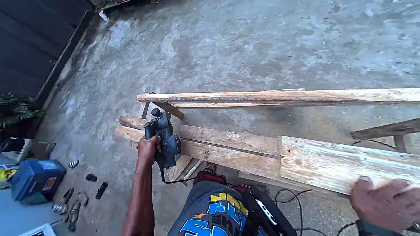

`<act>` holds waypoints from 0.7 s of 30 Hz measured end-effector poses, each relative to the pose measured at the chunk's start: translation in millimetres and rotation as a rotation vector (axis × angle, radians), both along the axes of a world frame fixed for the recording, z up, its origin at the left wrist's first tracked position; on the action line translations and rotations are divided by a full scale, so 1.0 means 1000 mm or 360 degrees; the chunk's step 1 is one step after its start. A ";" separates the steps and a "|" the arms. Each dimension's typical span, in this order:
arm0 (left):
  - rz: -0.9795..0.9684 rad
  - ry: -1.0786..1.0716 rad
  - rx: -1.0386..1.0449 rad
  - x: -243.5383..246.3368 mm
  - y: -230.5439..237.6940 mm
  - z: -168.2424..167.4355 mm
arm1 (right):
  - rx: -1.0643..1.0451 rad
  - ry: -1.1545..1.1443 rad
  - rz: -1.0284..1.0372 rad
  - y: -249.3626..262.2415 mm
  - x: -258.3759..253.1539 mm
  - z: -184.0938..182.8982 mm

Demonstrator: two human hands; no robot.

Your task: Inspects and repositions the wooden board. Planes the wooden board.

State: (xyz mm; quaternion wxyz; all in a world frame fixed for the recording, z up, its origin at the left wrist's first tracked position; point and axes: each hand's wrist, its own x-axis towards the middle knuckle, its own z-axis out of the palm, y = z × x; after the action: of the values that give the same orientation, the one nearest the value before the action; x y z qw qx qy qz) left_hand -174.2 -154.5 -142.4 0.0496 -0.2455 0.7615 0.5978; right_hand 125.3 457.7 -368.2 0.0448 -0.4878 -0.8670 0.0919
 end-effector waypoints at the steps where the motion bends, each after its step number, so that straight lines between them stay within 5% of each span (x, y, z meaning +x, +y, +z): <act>1: -0.0016 -0.0028 -0.0009 -0.011 -0.008 -0.006 | 0.0040 0.0025 0.0030 -0.027 -0.014 0.001; 9: -0.0295 -0.0210 -0.0140 -0.116 -0.054 -0.056 | -0.0010 -0.0081 0.0101 -0.171 -0.082 0.015; 21: -0.0599 -0.0254 -0.0090 -0.217 -0.083 -0.113 | -0.0012 -0.0120 0.0017 -0.167 -0.087 0.011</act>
State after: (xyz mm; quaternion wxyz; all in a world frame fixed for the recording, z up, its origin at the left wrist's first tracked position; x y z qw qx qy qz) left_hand -390.8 -237.9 -255.1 0.2138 -0.1469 0.8041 0.5349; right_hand 38.3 290.8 -357.6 0.0098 -0.4864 -0.8703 0.0770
